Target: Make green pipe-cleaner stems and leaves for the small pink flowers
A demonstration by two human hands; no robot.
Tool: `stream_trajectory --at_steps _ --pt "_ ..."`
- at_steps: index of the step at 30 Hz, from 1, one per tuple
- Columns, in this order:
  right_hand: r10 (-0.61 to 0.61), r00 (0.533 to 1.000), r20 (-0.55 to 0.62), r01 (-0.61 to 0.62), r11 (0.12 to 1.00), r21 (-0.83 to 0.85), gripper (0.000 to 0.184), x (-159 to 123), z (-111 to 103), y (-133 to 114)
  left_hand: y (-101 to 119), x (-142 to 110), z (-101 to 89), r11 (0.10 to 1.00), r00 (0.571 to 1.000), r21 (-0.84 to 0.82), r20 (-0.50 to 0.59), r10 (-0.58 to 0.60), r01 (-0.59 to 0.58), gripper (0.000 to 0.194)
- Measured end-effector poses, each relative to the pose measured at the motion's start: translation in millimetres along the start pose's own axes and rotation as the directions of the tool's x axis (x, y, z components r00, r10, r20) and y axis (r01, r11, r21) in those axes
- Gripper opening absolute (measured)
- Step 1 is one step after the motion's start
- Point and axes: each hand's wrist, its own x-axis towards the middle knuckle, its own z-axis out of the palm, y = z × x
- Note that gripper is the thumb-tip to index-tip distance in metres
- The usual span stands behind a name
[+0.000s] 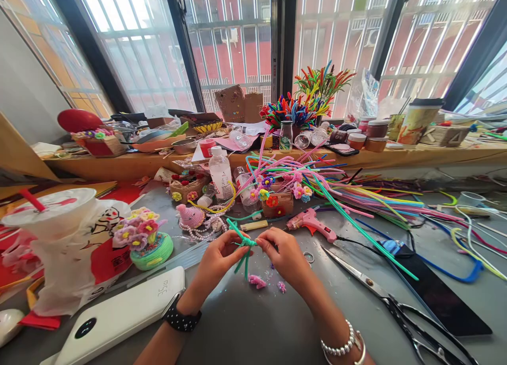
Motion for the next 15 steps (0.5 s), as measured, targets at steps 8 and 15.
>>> stream_trajectory --at_steps 8,15 --pt "-0.019 0.994 0.106 0.009 0.996 0.086 0.017 -1 0 -3 -2 0 0.8 1.000 0.999 0.012 -0.031 0.011 -0.011 0.017" --pt "-0.013 0.998 0.069 0.020 0.995 -0.098 0.019 -4 11 0 -4 2 -0.5 1.000 0.999 0.002 -0.042 -0.019 0.019 0.018"
